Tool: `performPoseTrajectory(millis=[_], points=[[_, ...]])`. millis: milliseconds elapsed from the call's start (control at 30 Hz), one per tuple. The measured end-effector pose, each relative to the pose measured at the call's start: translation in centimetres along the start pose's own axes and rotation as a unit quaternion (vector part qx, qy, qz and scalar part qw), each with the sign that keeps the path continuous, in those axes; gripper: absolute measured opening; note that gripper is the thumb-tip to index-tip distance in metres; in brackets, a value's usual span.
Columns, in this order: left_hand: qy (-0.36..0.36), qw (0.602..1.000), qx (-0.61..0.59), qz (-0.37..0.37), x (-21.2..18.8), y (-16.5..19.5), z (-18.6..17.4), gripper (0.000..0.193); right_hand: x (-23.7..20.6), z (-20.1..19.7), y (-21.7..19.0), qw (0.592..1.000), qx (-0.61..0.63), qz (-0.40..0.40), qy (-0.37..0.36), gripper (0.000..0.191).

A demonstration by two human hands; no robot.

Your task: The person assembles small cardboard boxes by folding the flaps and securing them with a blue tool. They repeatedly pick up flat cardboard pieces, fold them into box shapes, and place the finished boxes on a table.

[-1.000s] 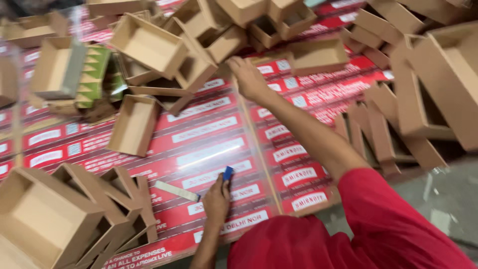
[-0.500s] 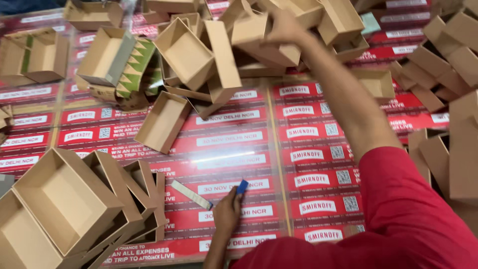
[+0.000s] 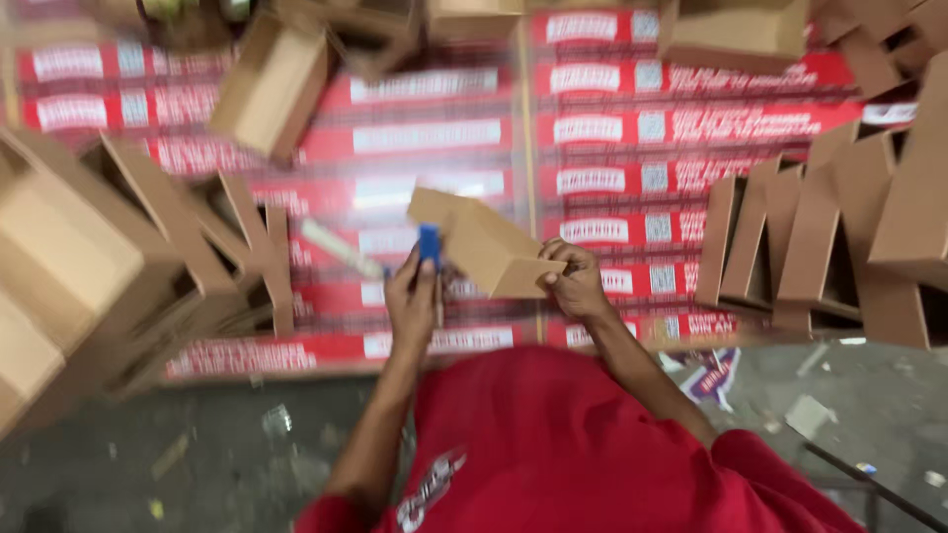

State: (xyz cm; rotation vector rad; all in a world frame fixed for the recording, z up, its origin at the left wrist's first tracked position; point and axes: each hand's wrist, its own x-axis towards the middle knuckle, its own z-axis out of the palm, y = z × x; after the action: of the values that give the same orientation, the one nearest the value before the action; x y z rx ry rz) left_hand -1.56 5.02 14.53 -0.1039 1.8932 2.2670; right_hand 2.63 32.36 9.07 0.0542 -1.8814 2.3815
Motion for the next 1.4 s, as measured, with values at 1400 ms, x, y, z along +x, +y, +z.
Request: performPoseTrajectory(millis=[1400], points=[[-0.22, 0.807, 0.496, 0.232, -3.3, 14.4, 4.6, 0.036, -4.0, 2.5, -1.6, 0.987, -0.065, 0.047, -0.142, 0.032]])
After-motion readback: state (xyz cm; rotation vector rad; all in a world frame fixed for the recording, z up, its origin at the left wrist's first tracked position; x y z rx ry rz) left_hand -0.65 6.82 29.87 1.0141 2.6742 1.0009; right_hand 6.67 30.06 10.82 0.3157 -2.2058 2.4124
